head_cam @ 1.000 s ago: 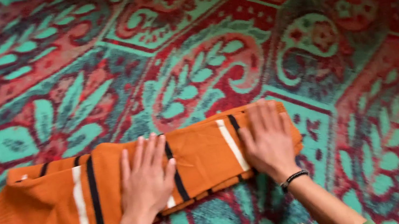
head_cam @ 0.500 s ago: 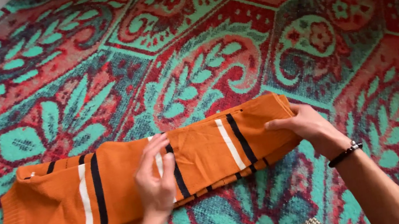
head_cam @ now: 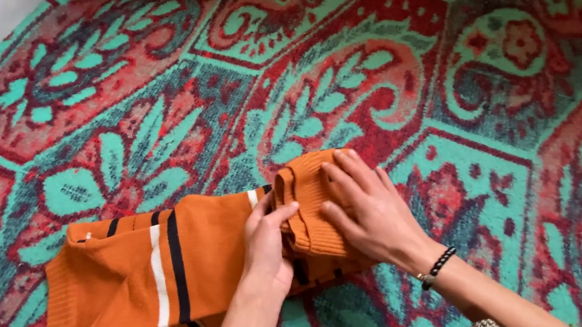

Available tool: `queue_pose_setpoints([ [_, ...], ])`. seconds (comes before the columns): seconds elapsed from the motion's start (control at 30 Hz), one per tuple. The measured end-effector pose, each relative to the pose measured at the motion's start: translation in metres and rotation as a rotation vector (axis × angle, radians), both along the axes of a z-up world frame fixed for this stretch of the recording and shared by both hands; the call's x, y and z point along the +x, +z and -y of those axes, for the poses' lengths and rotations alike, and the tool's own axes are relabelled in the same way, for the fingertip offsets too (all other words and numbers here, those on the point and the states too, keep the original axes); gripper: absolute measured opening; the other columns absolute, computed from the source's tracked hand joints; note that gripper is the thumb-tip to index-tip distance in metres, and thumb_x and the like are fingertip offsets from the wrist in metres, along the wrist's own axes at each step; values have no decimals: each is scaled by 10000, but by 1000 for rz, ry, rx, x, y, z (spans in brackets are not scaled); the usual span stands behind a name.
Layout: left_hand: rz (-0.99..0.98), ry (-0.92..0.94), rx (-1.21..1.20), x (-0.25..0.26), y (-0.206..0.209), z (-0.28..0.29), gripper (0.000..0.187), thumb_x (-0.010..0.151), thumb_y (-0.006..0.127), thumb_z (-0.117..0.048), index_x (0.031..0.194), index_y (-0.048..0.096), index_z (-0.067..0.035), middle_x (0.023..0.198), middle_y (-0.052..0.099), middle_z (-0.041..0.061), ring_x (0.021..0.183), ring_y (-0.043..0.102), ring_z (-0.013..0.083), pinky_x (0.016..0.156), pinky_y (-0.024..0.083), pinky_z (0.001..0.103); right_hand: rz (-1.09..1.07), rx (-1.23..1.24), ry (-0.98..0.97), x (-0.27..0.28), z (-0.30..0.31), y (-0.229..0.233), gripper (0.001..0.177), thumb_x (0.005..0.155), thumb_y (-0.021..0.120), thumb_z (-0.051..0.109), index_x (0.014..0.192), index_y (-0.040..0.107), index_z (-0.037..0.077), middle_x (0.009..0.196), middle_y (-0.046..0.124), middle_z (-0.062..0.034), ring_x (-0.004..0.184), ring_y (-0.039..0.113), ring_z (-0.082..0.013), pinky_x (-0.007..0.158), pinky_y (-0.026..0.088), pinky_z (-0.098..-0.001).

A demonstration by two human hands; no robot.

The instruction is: Folding an orange sweater, brown pants, and a black sweater on the floor and placing them in a closet.

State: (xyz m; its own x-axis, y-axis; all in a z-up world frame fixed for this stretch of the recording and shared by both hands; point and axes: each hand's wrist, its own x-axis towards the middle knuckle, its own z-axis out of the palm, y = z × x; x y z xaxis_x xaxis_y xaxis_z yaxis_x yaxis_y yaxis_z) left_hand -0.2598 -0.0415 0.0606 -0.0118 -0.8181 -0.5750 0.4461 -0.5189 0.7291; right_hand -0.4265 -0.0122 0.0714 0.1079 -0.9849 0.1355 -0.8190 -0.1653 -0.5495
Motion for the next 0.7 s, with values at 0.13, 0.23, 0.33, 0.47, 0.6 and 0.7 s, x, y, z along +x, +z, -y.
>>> queue_pose_setpoints([
  [0.13, 354, 40, -171, 7, -4, -18, 583, 771, 685, 19, 1346, 615, -50, 1329, 648, 185, 1300, 595, 338, 1089, 450, 473, -160, -6, 96, 10, 0, -27, 676, 977, 528, 560, 1583, 404, 288, 1676, 307, -63, 1558, 209, -302, 1190, 174, -655],
  [0.23, 1123, 130, -834, -1, -1, -16, 490, 913, 548, 67, 1397, 472, 50, 1560, 394, 245, 1485, 372, 354, 1200, 428, 400, -319, -143, 156, 9, 2, -53, 759, 991, 401, 650, 1638, 276, 274, 1707, 232, -36, 1582, 117, -242, 1180, 138, -659],
  [0.33, 1279, -179, -1301, -15, -33, -6, 408, 1054, 493, -193, 1415, 588, -26, 1555, 492, 168, 1490, 387, 346, 1232, 244, 492, -316, -163, 152, 9, 1, -60, 629, 907, 503, 407, 1507, 510, 220, 1699, 279, -43, 1591, 152, -297, 1150, 266, -663],
  [0.47, 1554, -280, -1129, -2, -58, -2, 522, 1080, 375, -390, 1504, 530, -128, 1572, 487, 113, 1498, 366, 319, 1221, 208, 542, 206, 1, -80, 11, -5, -35, 624, 949, 484, 285, 1552, 418, 138, 1656, 299, -152, 1546, 201, -389, 1156, 251, -682],
  [0.6, 1615, -277, -997, 7, -71, -4, 570, 1067, 362, -404, 1574, 441, -155, 1640, 397, 100, 1519, 327, 309, 1258, 159, 474, 711, 485, -605, 8, -3, -28, 859, 859, 749, 504, 1574, 398, 183, 1484, 490, -207, 1366, 521, -394, 1079, 465, -601],
  [0.7, 1590, -283, -953, 10, -72, -5, 591, 1068, 376, -421, 1580, 416, -129, 1644, 374, 140, 1509, 334, 334, 1258, 156, 481, 840, 698, -575, 26, 3, 21, 585, 699, 935, 380, 1142, 722, 63, 961, 724, -183, 845, 755, -345, 646, 621, -471],
])
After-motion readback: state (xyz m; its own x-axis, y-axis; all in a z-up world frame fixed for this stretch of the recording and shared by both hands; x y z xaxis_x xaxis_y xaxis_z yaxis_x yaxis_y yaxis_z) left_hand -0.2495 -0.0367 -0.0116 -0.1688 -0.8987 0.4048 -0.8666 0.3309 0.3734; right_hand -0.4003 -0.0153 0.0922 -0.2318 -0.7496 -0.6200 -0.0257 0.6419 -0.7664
